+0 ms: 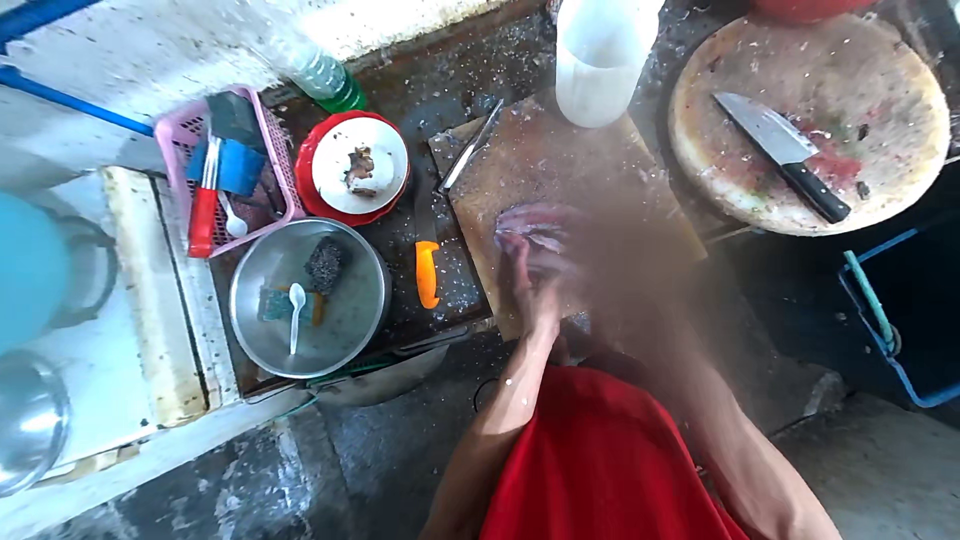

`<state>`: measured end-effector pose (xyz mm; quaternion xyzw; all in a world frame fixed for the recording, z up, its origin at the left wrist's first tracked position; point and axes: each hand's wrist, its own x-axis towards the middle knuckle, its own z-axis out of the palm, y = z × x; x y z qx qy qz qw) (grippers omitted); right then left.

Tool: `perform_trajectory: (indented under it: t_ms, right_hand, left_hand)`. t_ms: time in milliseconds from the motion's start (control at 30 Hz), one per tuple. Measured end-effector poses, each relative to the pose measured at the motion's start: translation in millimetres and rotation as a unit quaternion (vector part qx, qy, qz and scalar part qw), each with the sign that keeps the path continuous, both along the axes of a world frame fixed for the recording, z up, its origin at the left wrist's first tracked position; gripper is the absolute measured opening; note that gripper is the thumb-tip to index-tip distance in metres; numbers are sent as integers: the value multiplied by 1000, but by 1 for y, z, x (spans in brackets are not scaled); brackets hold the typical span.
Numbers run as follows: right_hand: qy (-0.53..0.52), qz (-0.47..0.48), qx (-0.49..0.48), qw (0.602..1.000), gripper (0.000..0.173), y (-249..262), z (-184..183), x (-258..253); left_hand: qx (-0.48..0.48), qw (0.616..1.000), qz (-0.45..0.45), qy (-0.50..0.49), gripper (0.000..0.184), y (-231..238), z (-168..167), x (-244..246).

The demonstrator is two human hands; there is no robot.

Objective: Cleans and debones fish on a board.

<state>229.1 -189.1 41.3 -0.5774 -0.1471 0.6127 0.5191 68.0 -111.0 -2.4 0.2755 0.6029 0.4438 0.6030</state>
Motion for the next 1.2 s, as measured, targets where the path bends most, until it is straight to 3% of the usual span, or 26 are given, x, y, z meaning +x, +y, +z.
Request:
perform_trajectory:
  t_ms: [33,100,233,333,433,567,667,767,867,967,1067,1167,1200]
  right_hand:
    - [20,-6,-17,1000,37,1,1,0]
    - [31,85,22,996,38,-4,13,-2]
    - [117,270,49,954,51,-6,12,-10]
    - [181,294,19,938,46,0,3,-19]
    - [148,292,29,944,38,2,4,-24]
    - [44,318,103,941,39,-14,37,-26]
    - [61,312,91,944,41,-17,41,-26]
    - [128,302,13,945,42,-4,15,-27]
    - [123,297,18,947,36,4,1,-30]
    - [77,302,57,948,30,-3,15,-27]
    - [-10,275,152,949,38,-18,41,-13]
    - [-163,142,175,961,52,-14,30,-1]
    - [-156,72,141,975,46,-8,12,1]
  left_hand:
    - [-12,999,40,-27,82,3,1,3]
    - [-11,997,70,-40,79,6,-1,3]
    - [63,998,-24,19,73,0,-10,-10]
    - [98,987,-96,82,66,-4,-5,-19]
    - [110,979,-123,118,62,-2,-5,-20]
    - [90,980,-109,141,64,2,-4,-19]
    - [88,983,-108,121,66,0,-8,-22]
    - [102,980,-126,115,66,-2,-9,-23]
    - [118,972,-142,144,62,-2,-6,-22]
    - [97,971,-138,171,64,-1,-3,-20]
    - [74,980,-110,149,69,0,-8,-21]
    - [49,988,-91,111,72,0,-6,-22]
    - [41,989,-86,110,72,-1,-4,-23]
